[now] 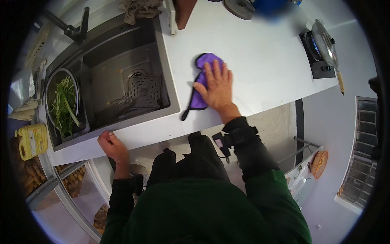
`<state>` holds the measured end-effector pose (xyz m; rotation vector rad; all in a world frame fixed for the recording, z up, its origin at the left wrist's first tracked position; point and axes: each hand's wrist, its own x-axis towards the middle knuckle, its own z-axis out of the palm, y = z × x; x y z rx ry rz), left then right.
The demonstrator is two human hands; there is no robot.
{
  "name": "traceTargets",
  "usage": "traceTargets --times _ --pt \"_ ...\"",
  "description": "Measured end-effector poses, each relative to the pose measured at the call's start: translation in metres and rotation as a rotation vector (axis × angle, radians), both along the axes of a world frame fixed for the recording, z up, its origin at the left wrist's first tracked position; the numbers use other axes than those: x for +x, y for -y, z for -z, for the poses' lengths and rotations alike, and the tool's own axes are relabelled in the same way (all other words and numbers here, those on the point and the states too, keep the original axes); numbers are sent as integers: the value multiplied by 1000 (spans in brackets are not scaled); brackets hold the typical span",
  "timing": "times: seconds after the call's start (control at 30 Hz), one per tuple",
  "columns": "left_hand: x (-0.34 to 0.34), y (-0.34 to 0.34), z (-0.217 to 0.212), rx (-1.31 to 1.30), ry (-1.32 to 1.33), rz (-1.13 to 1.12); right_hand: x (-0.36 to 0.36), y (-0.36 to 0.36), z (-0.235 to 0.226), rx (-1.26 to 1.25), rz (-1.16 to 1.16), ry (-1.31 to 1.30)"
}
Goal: The person moves a plastic bag, places a cutting board and knife on the counter, gathers leafy greens, and wipes the countertop with a purple cloth. They also move a pot and ladle, then place the greens into a metal bowl in the sink.
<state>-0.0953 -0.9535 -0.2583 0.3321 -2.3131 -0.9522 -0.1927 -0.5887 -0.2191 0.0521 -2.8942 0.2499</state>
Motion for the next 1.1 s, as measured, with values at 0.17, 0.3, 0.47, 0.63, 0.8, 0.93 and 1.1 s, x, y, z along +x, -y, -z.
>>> traceTargets --times 0.17,0.3,0.47,0.63,0.8,0.93,1.1 --pt "5 2 -1 186 -26 32 26 87 0 -97 -120 -5" --pt "11 17 -12 529 -41 109 67 110 -7 -118 -170 -28" --pt "40 58 -42 653 -75 13 118 159 -6 -118 -124 -26" --pt "54 89 -54 584 -59 -23 131 255 2 -372 -602 -12" --pt "51 80 -52 477 -56 78 145 199 -2 -250 -331 38" --pt "37 41 -34 545 -9 207 160 76 -4 -91 78 16" --pt "17 15 -18 506 60 346 144 -27 2 34 324 -55"
